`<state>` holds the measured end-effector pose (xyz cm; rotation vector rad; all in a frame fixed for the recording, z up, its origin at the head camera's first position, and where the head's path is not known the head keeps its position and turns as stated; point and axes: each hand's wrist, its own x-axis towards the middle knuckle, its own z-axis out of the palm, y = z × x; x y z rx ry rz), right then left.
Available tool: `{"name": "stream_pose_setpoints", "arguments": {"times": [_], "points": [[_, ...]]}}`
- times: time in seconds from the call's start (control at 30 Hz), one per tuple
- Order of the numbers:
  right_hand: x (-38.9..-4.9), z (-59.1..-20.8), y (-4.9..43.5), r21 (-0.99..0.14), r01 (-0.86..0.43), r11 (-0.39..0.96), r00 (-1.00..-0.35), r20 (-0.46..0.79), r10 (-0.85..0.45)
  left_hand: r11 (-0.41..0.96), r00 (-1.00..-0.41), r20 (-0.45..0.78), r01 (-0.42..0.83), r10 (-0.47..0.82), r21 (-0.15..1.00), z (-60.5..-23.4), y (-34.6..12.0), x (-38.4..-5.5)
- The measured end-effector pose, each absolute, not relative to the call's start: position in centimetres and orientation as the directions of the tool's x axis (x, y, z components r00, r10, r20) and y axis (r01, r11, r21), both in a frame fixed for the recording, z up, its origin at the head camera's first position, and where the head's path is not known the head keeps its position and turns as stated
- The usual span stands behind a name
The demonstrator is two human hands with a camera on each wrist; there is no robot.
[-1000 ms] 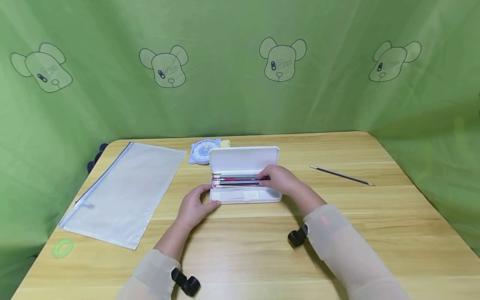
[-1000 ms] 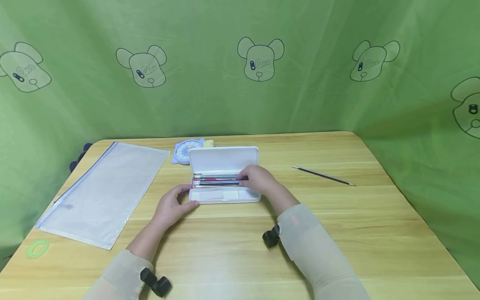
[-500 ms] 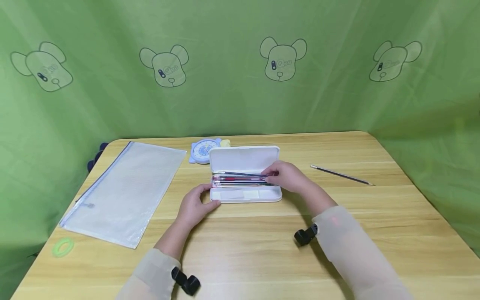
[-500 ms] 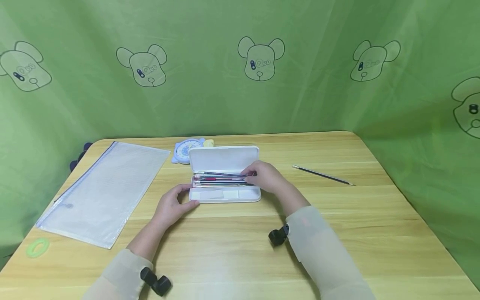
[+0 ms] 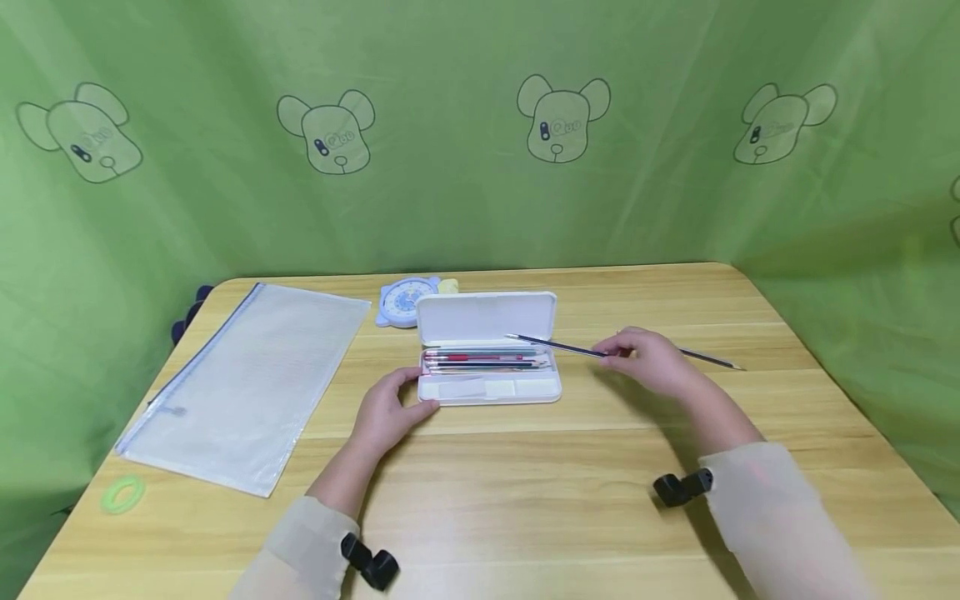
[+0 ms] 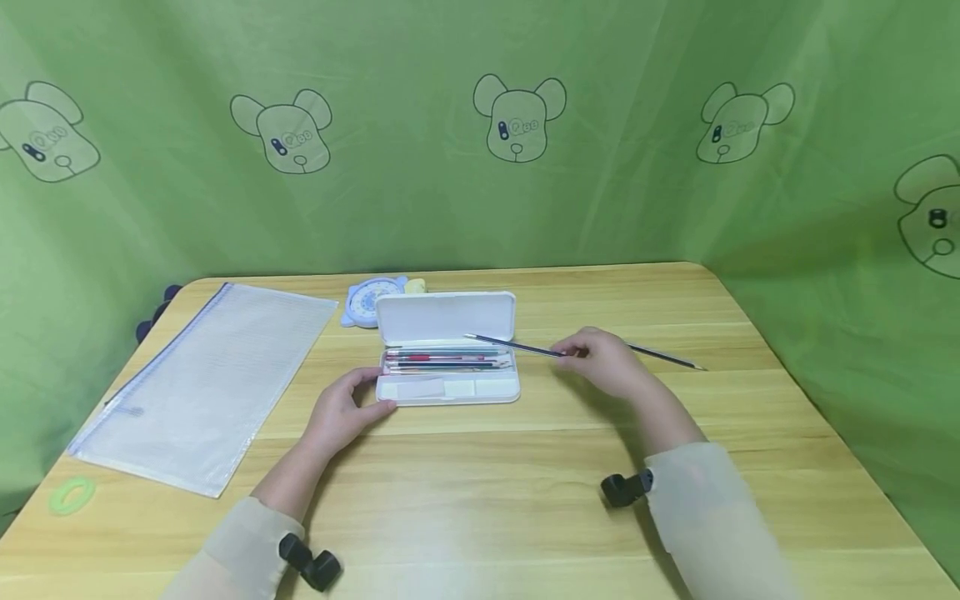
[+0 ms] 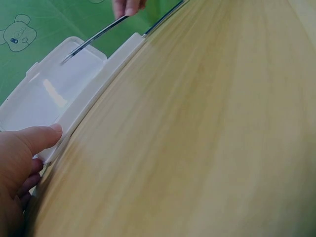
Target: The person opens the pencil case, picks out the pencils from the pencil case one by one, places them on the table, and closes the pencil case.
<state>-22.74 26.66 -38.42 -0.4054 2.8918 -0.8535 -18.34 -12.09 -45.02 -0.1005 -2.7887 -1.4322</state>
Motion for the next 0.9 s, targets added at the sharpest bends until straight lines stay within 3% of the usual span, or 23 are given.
{"name": "stream_pose_setpoints", "arguments": {"times": [0.53,0.9], "points": [[-20.4,-40.3,37.7,-0.465,-0.050,0.884,-0.991,-0.088,-0.102,0.585,-0.998,0.037,0.062,0.054,0.809,-45.2,-12.0,-18.4],[-20.3,-41.7,41.1,-0.436,0.001,0.900,-0.991,-0.124,-0.059,0.579,-0.998,0.027,0.050,0.048,0.814,-45.0,-12.0,-18.2]]}}
